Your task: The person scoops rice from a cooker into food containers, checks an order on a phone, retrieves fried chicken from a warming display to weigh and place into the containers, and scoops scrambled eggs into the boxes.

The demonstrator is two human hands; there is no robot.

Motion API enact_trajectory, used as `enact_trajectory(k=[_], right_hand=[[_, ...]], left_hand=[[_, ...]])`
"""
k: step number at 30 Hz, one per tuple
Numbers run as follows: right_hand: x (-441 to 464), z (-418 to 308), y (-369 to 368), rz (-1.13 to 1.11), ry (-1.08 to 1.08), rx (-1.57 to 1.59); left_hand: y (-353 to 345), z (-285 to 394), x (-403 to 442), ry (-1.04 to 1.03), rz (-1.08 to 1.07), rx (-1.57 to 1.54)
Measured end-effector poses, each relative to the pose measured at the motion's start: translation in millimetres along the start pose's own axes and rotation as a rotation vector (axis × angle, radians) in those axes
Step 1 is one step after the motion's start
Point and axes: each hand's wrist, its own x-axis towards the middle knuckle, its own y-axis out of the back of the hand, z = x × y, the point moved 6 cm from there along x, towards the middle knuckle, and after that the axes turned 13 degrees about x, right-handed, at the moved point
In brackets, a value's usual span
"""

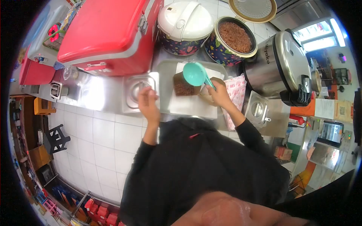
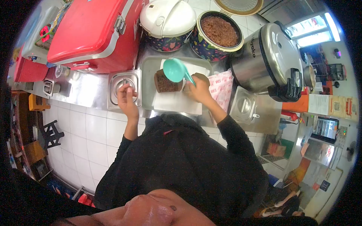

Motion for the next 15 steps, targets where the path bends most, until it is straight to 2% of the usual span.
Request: enact_trajectory(k=[1, 4, 5, 8, 12, 14, 15], right_hand=[[3, 10, 0, -0.069, -0.146, 0.220], [-14, 2, -2, -0.063, -0.274, 0.569], [-18, 2, -4, -0.046, -0.236, 0.586], [-28, -1, -10, 0.021, -0.117, 0.543], [-43, -13, -7, 0.201, 0.113, 0.228], [-48, -20, -1, 0.245, 0.157, 0.093], [-51, -29, 4, 0.239, 0.129, 0.046]], left_hand=[[-9, -5, -4, 0.020, -0.066, -0.011], [-59, -22, -32, 0.348, -0.494, -0.133], [-77, -22, -45, 0.497, -0.634, -0.194], [-117, -22, -64, 0.687, -0.760, -0.331], [-135, -28, -43, 0.615, -0.686, -0.246], [-129, -40, -23, 0.568, -0.643, -0.175], [-125, -48, -13, 0.529, -0.529, -0.145]])
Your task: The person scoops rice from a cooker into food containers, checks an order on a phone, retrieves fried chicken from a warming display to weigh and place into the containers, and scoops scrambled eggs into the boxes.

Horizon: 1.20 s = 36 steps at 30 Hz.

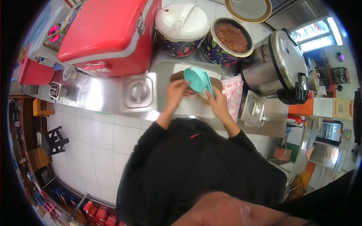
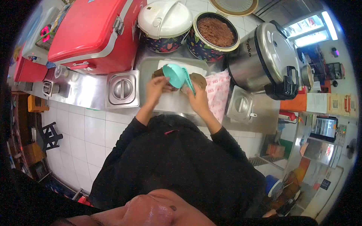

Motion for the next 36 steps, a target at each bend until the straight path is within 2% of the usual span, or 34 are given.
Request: enact_trajectory(k=[3, 4, 7, 10, 13, 16, 19, 22, 25, 29, 30, 31, 33, 34, 36], right_hand=[[1, 4, 8, 0.003, -0.029, -0.192], [2, 7, 11, 0.006, -0.030, -0.266], [3, 6, 16, 0.048, -0.015, -0.413], [4, 0, 19, 0.064, 0.012, -0.423], [3, -1, 17, 0.033, 0.061, -0.330], [0, -5, 22, -0.041, -0.050, -0.088], [-2, 10, 38, 0.055, -0.079, 0.106], [-5, 8, 68, 0.163, -0.148, 0.024], [-10, 29, 98, 0.285, -0.157, -0.025], [-24, 62, 130, 0.517, -0.104, -0.190], [-27, 72, 132, 0.501, -0.172, -0.174], [-29, 85, 131, 0.528, -0.110, -0.210], [-31, 125, 125, 0.580, 0.012, -0.284], [-30, 127, 117, 0.577, -0.029, -0.311], [-31, 133, 97, 0.568, -0.113, -0.366]], left_hand=[[20, 28, 8, -0.537, 0.229, 0.955], [15, 33, 8, -0.678, 0.224, 1.218], [1, 51, 1, -0.804, 0.203, 1.251], [-15, 99, -27, -1.044, 0.181, 1.010], [-25, 88, -29, -1.230, -0.070, 0.974], [-8, 68, -14, -1.089, 0.065, 0.793], [6, 43, 9, -0.768, 0.135, 0.964], [-11, 40, -11, -0.987, 0.245, 1.541], [-12, 35, -12, -1.062, 0.185, 1.436], [2, 47, -7, -0.764, 0.127, 1.372], [4, 53, -7, -0.674, 0.113, 1.363], [7, 54, -6, -0.585, 0.101, 1.353], [19, 53, -5, -0.707, 0.295, 1.066], [25, 58, -8, -0.760, 0.387, 0.918], [28, 62, -14, -0.736, 0.318, 0.908]])
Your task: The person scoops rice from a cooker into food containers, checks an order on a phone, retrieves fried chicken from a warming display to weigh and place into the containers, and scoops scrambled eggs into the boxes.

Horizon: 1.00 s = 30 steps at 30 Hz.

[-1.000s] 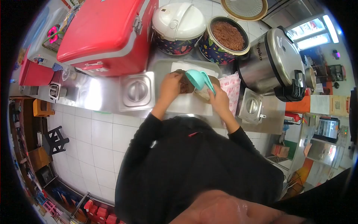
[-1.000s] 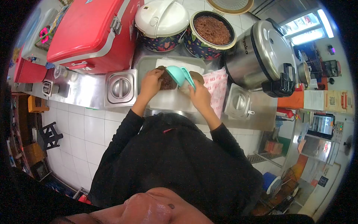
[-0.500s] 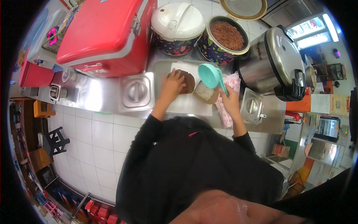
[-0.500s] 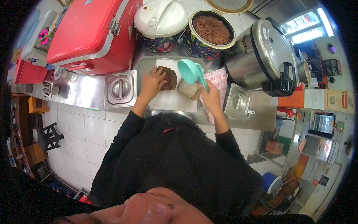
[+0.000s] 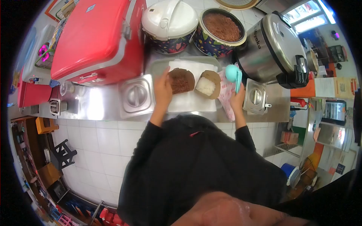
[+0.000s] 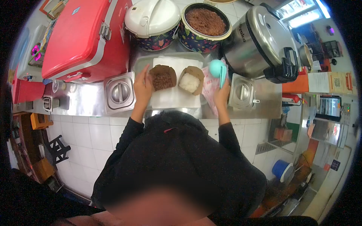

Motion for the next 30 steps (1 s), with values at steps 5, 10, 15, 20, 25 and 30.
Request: enact_trajectory(k=[5, 10, 15, 20, 25, 30], right_hand=[[-9, -2, -23, 0.129, 0.127, -0.178], [-15, -24, -40, -0.207, -0.188, 0.243], [-38, -39, -66, -0.451, -0.653, 0.523], [44, -70, -27, -0.279, 0.263, 0.259], [244, -176, 51, 0.146, 0.633, 0.350], [446, -205, 48, 0.391, 0.617, 0.327]], left_hand=[[6, -5, -21, -0.012, 0.068, -0.023], [-52, -61, -73, 0.553, 0.048, -0.319], [-85, -67, -64, 0.458, -0.016, -0.241], [-83, -63, -59, 0.377, -0.098, -0.203], [-67, -21, -99, 0.424, -0.076, -0.173], [-64, -19, -176, 0.624, -0.031, -0.101]])
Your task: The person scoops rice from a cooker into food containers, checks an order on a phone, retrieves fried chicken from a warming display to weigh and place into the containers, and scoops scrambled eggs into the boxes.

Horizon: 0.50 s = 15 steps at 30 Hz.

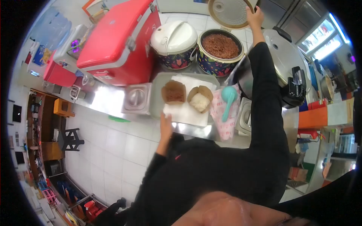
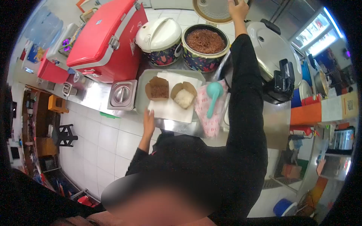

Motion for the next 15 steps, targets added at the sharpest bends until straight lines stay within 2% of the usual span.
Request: enact_trajectory(k=[2, 3, 5, 6, 8, 10, 13, 15], right_hand=[[20, 29, -14, -0.027, -0.114, 0.017], [23, 45, -24, -0.082, -0.182, 0.039], [35, 54, -38, -0.147, -0.259, 0.129], [32, 54, -39, -0.153, -0.277, 0.198], [25, 58, -40, -0.168, -0.388, 0.210], [30, 55, -32, -0.199, -0.556, 0.087], [7, 28, -19, 0.047, -0.692, 0.018], [-28, -40, 12, 0.167, -0.472, 0.163]], left_hand=[[-2, -38, -20, -0.010, -0.018, 0.131], [7, -18, -45, 0.115, 0.025, -0.072], [-14, -96, -52, 0.041, 0.056, 0.084], [-15, -108, -58, 0.144, 0.031, 0.015], [-11, -107, -69, 0.280, -0.004, -0.068], [-6, -101, -67, 0.239, 0.032, -0.035], [1, -65, -67, 0.216, 0.031, -0.087], [2, -22, -61, 0.236, -0.054, -0.226]])
